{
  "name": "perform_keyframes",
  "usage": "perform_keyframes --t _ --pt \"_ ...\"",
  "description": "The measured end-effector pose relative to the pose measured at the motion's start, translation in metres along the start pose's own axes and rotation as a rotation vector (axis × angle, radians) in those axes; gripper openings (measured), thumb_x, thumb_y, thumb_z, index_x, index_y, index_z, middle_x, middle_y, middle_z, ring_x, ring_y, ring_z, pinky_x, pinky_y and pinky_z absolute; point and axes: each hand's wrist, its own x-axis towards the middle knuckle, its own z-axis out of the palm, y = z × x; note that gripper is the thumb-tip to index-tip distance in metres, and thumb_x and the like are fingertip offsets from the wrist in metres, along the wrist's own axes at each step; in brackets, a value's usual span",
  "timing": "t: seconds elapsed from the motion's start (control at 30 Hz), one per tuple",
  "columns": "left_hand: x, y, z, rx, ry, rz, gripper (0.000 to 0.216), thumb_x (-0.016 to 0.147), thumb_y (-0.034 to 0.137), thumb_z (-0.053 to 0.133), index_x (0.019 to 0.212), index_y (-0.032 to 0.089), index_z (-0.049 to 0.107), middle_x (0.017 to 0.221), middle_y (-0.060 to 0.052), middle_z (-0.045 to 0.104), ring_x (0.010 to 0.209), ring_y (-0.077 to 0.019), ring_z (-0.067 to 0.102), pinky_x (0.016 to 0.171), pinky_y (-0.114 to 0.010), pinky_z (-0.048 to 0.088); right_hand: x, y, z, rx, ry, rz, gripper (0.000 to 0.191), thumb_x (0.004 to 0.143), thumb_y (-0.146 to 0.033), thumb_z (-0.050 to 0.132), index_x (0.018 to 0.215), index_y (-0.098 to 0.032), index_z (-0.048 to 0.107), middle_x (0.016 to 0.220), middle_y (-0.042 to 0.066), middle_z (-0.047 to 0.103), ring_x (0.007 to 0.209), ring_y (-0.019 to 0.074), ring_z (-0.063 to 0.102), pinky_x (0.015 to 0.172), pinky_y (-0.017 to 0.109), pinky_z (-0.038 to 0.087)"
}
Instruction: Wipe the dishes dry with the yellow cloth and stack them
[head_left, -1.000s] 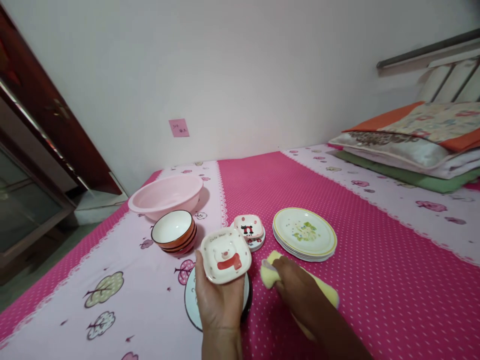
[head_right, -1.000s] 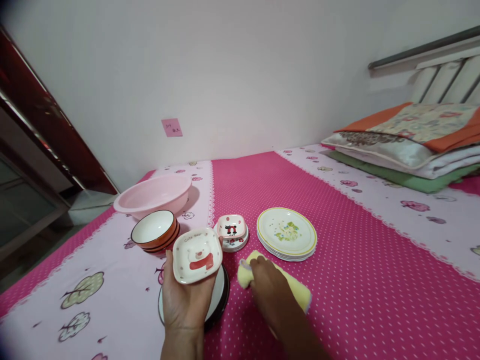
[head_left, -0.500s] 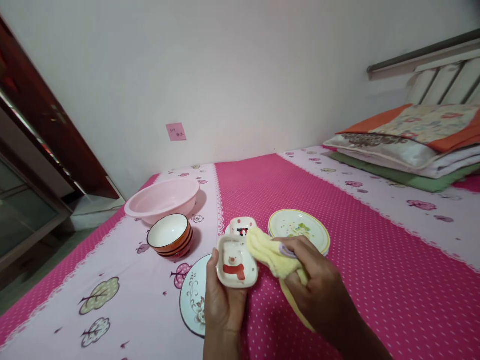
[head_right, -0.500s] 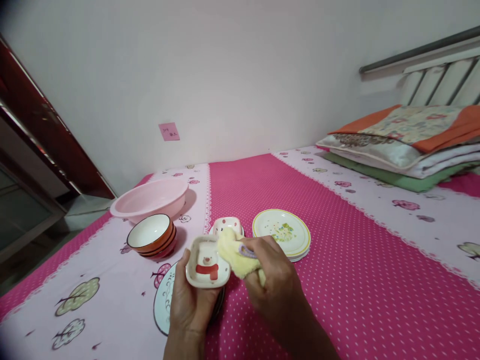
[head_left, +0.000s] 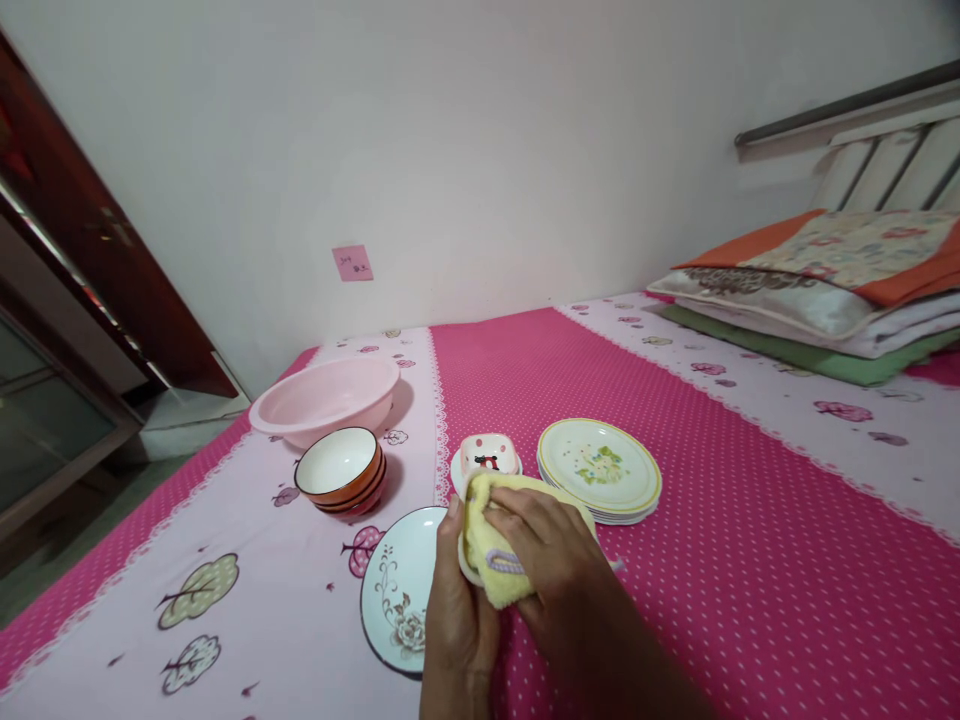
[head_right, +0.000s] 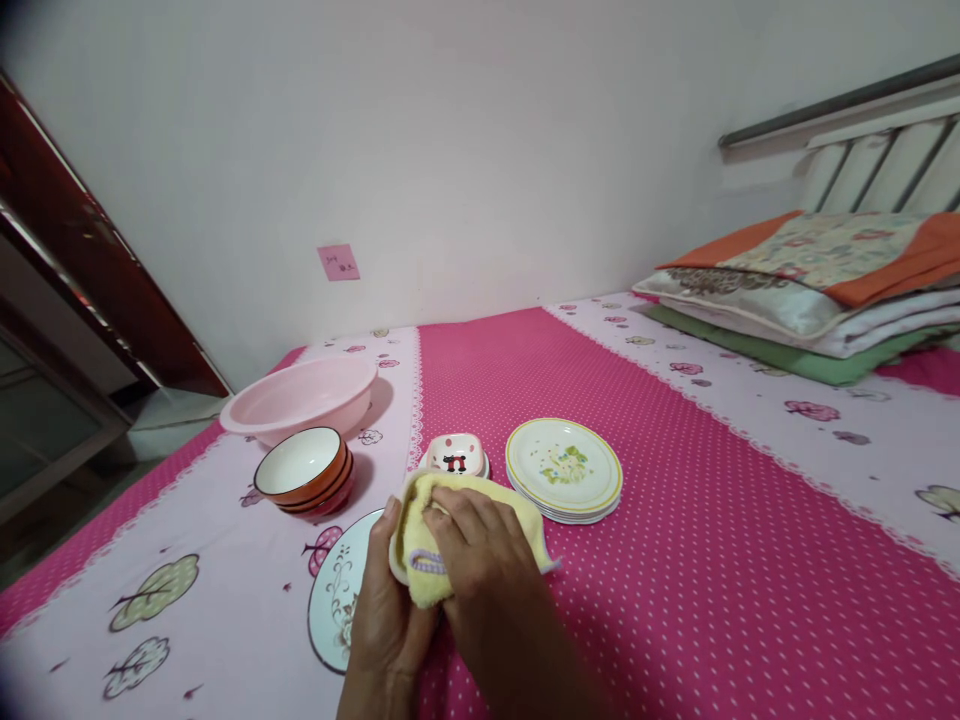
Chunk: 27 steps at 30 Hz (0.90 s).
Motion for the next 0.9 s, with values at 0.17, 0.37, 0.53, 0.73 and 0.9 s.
perform_keyframes --t 0.17,0.37,0.53,0.73,0.9 --pt "0.0 -0.007 -0.004 0.061 -0.067 0.076 0.031 0.084 0.032 0.076 0.109 0.014 0.077 0.102 -0.01 0.079 0.111 -0.028 0.071 0.104 -0.038 0.052 -0.001 -0.001 0.001 -0.019 -0.032 0.105 0.033 0.087 -0.007 0.047 0.114 -0.019 0.06 0.121 0.014 0.069 0.109 0.0289 0.061 0.095 0.045 0.048" --pt "-0.003 -0.012 -0.008 0.231 -0.185 0.153 0.055 0.086 0.037 0.073 0.138 0.025 0.064 0.141 -0.01 0.065 0.132 -0.0295 0.058 0.109 -0.037 0.046 -0.004 -0.003 -0.006 0.049 -0.042 0.273 0.031 0.07 -0.007 0.048 0.094 -0.022 0.059 0.09 0.008 0.07 0.08 0.0245 0.063 0.072 0.035 0.05" --pt "-0.01 -0.011 -0.003 0.261 -0.236 0.178 0.064 0.082 0.039 0.075 0.143 0.025 0.059 0.134 -0.011 0.069 0.118 -0.0295 0.067 0.101 -0.036 0.052 0.005 -0.007 -0.027 0.45 -0.175 0.519 0.019 0.067 -0.015 0.051 0.083 -0.022 0.059 0.076 0.003 0.066 0.066 0.0188 0.056 0.061 0.029 0.045" --pt "-0.015 -0.011 -0.002 0.209 -0.289 0.213 0.065 0.084 0.04 0.072 0.146 0.03 0.054 0.135 -0.009 0.068 0.115 -0.0307 0.068 0.096 -0.038 0.055 0.012 -0.016 -0.037 1.255 -0.148 0.806 0.026 0.071 -0.027 0.065 0.095 -0.017 0.065 0.075 0.002 0.068 0.068 0.0196 0.064 0.064 0.029 0.05" --pt "-0.015 -0.014 -0.005 0.169 -0.245 0.182 0.059 0.086 0.036 0.071 0.144 0.032 0.057 0.136 -0.006 0.067 0.121 -0.0295 0.065 0.1 -0.035 0.053 0.012 -0.026 -0.041 1.345 -0.019 1.009 0.037 0.08 -0.039 0.063 0.111 -0.019 0.065 0.087 0.006 0.075 0.076 0.0249 0.071 0.073 0.034 0.056"
